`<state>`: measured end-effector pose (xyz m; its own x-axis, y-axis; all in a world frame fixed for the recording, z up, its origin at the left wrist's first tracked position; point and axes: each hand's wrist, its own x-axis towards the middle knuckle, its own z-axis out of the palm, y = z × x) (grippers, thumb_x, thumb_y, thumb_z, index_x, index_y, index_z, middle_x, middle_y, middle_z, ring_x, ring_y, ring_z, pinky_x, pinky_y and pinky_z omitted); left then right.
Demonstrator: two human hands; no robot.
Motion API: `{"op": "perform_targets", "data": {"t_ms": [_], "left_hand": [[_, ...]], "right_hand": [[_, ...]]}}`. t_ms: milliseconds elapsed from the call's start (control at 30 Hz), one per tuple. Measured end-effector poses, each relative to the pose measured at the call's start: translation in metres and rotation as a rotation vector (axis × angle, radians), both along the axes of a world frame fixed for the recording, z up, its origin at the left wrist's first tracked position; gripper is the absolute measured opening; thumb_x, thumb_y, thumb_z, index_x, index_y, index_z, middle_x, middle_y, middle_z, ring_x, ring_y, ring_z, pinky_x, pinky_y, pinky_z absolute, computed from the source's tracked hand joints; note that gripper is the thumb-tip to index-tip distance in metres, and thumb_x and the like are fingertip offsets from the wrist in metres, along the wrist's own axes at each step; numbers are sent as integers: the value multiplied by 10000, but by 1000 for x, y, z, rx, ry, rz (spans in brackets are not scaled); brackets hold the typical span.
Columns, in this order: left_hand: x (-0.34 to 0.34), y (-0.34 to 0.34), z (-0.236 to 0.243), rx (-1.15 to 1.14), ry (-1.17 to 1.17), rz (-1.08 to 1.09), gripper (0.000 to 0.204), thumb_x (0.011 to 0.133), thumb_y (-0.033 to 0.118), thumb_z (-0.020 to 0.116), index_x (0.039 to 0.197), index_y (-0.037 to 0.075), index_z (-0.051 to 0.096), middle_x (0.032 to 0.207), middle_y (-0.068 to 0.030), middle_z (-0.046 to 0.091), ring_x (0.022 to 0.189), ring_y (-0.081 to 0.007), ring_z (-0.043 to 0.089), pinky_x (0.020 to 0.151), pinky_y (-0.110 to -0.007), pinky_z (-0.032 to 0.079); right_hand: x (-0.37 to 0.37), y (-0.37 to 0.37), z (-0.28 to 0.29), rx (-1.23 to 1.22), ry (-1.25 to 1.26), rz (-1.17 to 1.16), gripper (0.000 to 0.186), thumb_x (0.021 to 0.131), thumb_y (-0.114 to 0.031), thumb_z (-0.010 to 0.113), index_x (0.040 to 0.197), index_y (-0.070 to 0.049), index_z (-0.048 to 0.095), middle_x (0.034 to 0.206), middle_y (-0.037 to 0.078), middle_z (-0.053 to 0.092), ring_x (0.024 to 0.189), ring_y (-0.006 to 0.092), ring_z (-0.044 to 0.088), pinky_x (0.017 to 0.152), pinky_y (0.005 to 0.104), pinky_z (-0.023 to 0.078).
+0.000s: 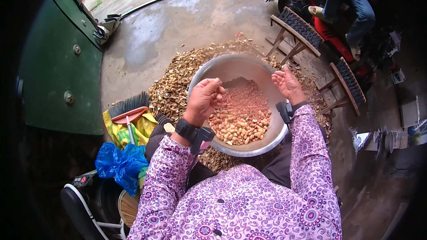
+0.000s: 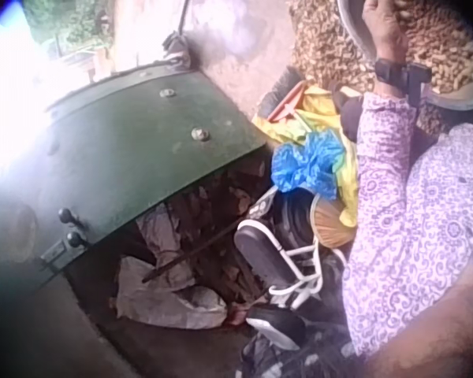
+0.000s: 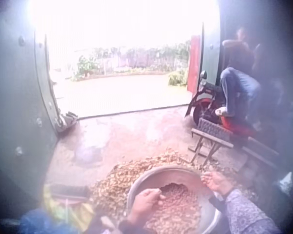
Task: The person sits on the ground and shells peanuts by hand, placing the kernels into a metal bowl and discarding the shells onto the floor. The person occasionally pauses to look around or adjust their position.
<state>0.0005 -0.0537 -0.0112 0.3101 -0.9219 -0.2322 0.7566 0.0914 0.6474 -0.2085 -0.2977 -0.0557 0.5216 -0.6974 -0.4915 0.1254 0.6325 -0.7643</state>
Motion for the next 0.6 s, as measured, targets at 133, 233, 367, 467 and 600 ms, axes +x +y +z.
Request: {"op": "perform_targets", "data": {"t_ms": [133,233,367,467,600], "left_hand": [[-3,0,6,12,-42,63,102,826,167,558,811,66,559,589,-20,538,435,-68,467,380,-192,387],[-2,0,3,27,-61,83,112,827,164,556,846,56,576,583,2,508,467,-59,453,397,-196,380],[-2,-1,1,66,1,17,164,845,150,521,952,32,561,655,-2,525,536,-67,485,457,-203,424],[-6,-1,0,49,20,-18,211,854,120,490,1029,7,522,722,-18,538,569,-81,509,506,-215,460],[-10,-4,-3,-18,63,-138,231,843,64,486,1058,-21,498,792,-41,550,639,-98,549,579,-236,492]], "right_hand": [[3,4,-4,16,28,43,415,813,-435,511,842,-23,548,753,79,606,662,149,595,565,246,495],[4,11,-5,8,46,53,399,819,-423,512,843,-26,549,752,77,606,661,143,592,571,240,491],[6,18,-4,-10,46,96,382,819,-405,522,859,-27,553,755,74,605,670,148,591,595,248,489],[8,25,0,-40,25,152,362,816,-381,541,870,-23,557,756,65,606,669,154,590,609,261,489],[17,41,15,-96,53,190,327,808,-341,566,873,-20,561,759,59,605,677,160,588,622,274,489]]}}
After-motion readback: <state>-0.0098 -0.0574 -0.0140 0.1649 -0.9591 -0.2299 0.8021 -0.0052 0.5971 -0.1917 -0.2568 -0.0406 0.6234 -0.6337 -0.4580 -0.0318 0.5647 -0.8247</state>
